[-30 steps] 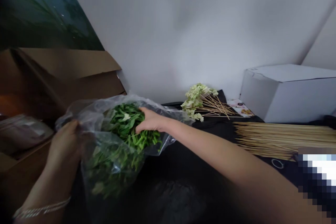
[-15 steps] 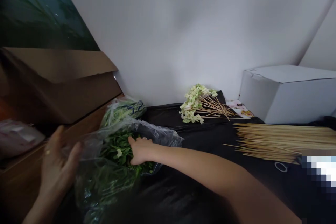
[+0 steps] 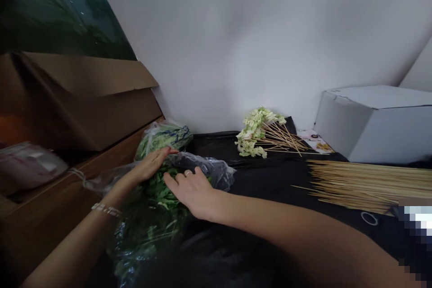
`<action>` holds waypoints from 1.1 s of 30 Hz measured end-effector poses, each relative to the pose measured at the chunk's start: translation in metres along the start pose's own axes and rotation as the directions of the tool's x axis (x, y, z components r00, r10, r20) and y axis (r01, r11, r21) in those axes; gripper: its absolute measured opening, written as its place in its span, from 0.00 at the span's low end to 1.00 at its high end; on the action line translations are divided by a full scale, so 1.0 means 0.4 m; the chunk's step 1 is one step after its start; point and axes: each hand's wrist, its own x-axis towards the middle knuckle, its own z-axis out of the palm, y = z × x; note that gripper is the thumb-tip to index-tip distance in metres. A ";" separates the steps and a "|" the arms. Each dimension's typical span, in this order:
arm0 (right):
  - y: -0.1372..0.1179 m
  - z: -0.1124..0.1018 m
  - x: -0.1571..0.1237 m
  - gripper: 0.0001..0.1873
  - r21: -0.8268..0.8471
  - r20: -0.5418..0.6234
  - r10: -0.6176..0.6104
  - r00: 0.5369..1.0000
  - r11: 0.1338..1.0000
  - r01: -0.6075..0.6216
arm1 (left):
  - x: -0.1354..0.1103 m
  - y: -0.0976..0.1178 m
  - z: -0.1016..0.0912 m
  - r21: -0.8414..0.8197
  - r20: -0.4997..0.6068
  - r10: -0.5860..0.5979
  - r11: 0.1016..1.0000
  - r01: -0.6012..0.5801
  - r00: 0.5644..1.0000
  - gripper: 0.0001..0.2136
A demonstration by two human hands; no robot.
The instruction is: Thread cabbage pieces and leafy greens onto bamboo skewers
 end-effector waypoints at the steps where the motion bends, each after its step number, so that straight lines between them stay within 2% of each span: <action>1: 0.018 -0.003 -0.021 0.39 -0.021 -0.018 -0.017 1.000 1.000 0.016 | 0.000 -0.011 0.006 -0.019 0.002 -0.004 1.000 0.004 1.000 0.34; 4: 0.087 0.007 -0.096 0.29 -0.027 -0.056 -0.102 0.993 0.995 0.101 | -0.004 -0.044 0.041 0.046 0.064 -0.039 0.998 0.036 0.997 0.32; 7: 0.154 0.049 -0.176 0.27 -0.027 -0.064 -0.231 0.971 0.973 0.229 | -0.004 -0.064 0.084 0.128 0.113 -0.042 0.991 0.027 0.993 0.29; 11: 0.191 0.100 -0.256 0.28 -0.042 0.029 -0.304 0.952 0.951 0.305 | 0.003 -0.065 0.118 0.164 0.106 -0.006 0.986 -0.011 0.994 0.27; 13: 0.189 0.094 -0.280 0.29 -0.006 0.091 -0.335 0.938 0.941 0.337 | 0.010 -0.060 0.115 0.178 0.112 0.012 0.984 -0.032 0.994 0.26; 16: 0.188 0.041 -0.316 0.37 0.050 0.155 -0.355 0.922 0.935 0.352 | 0.017 -0.046 0.087 0.174 0.077 0.040 0.983 -0.053 0.996 0.27; 18: 0.205 -0.013 -0.354 0.38 0.053 0.165 -0.283 0.945 0.959 0.278 | 0.006 -0.021 0.063 0.127 -0.001 0.042 0.991 -0.042 0.999 0.29; 20: 0.242 -0.068 -0.411 0.34 -0.009 0.138 -0.082 0.987 0.996 0.084 | -0.028 0.026 0.054 0.076 -0.096 0.124 0.990 -0.117 0.988 0.29; 21: 0.267 -0.094 -0.445 0.31 -0.048 0.114 0.040 0.993 0.998 -0.035 | -0.054 0.059 0.059 0.070 -0.156 0.166 0.985 -0.157 0.974 0.28; 22: 0.294 -0.115 -0.481 0.25 -0.076 0.098 0.159 0.982 0.985 -0.152 | -0.086 0.098 0.073 0.064 -0.216 0.225 0.974 -0.217 0.950 0.26; 24: 0.348 -0.141 -0.553 0.17 -0.108 0.105 0.371 0.923 0.927 -0.360 | -0.158 0.184 0.124 0.088 -0.247 0.352 0.936 -0.341 0.903 0.22; 25: 0.371 -0.144 -0.586 0.14 -0.139 0.122 0.458 0.880 0.886 -0.442 | -0.194 0.226 0.158 0.123 -0.224 0.410 0.912 -0.392 0.884 0.23; 26: 0.391 -0.140 -0.614 0.13 -0.177 0.157 0.515 0.843 0.854 -0.489 | -0.225 0.261 0.195 0.166 -0.148 0.484 0.872 -0.461 0.862 0.25; 28: 0.416 -0.113 -0.653 0.12 -0.221 0.221 0.566 0.794 0.822 -0.525 | -0.265 0.304 0.265 0.220 0.004 0.611 0.772 -0.597 0.791 0.28; 31: 0.428 -0.054 -0.673 0.10 -0.258 0.243 0.592 0.768 0.803 -0.537 | -0.264 0.284 0.323 0.241 0.152 0.679 0.680 -0.693 0.719 0.26; 32: 0.428 -0.037 -0.673 0.10 -0.268 0.243 0.598 0.764 0.798 -0.539 | -0.253 0.261 0.325 0.253 0.167 0.684 0.666 -0.701 0.710 0.23; 33: 0.428 -0.023 -0.672 0.10 -0.274 0.242 0.602 0.761 0.795 -0.541 | -0.241 0.235 0.320 0.283 0.168 0.667 0.673 -0.683 0.726 0.20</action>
